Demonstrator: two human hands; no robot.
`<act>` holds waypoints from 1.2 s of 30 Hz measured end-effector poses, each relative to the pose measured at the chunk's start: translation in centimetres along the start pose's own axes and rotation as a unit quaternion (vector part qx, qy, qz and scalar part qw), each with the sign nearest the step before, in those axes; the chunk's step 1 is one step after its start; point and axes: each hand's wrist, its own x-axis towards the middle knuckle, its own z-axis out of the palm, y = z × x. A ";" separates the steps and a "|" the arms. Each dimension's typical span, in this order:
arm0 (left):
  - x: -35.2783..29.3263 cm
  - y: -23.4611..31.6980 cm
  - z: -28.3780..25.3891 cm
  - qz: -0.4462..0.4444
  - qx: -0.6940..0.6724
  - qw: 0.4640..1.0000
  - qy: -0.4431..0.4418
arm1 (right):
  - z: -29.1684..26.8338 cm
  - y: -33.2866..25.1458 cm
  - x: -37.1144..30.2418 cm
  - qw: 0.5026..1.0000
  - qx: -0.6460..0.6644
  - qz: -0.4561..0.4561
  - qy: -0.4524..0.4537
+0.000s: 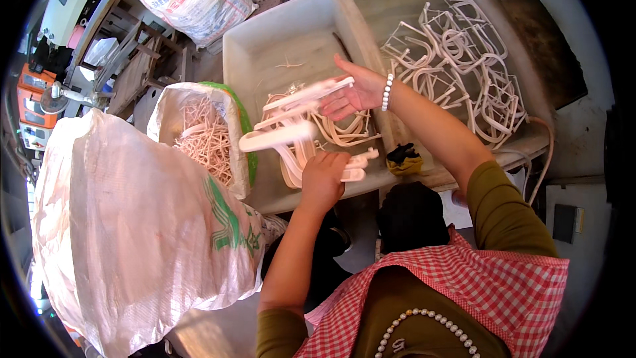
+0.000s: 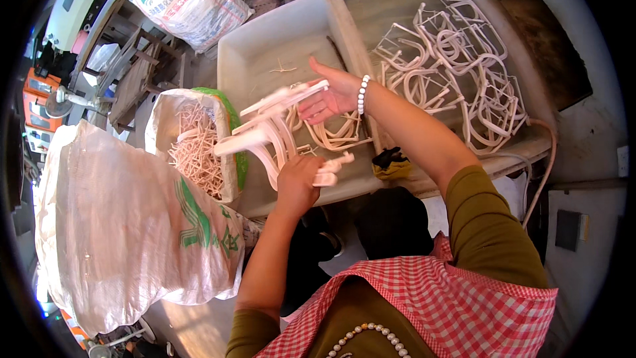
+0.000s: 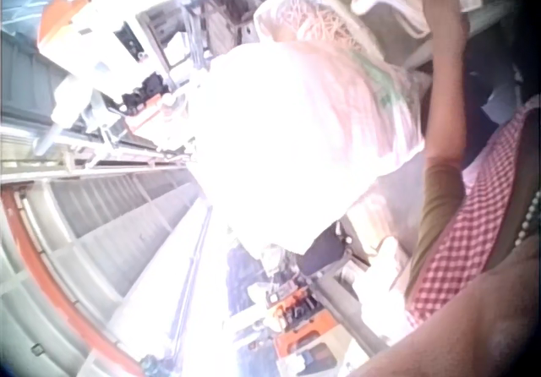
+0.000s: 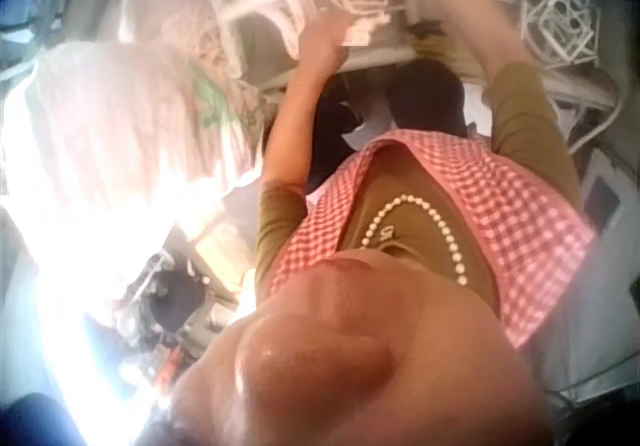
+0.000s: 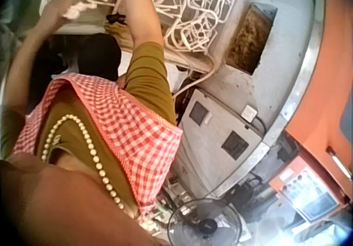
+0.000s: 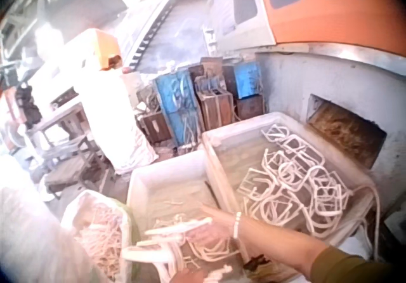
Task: The person assembles white plastic hangers by inserting curved plastic rods into wire frames. They pick up the components from bins, fit them together, and occasionally wipe the plastic parts with a yellow cloth. The finished hangers are placed into a large white sack.
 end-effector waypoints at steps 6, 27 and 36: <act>-0.4 -0.3 3.5 0.037 0.100 0.994 0.021 | 3.0 0.6 -4.4 0.985 -0.072 -0.095 -0.121; 1.0 5.9 -4.3 -0.090 -0.076 0.993 0.011 | 12.4 4.8 -16.2 0.969 -0.107 -0.134 -0.179; -0.4 6.4 -4.6 0.015 0.052 0.998 0.044 | 13.8 6.0 -16.8 0.969 -0.117 -0.122 -0.180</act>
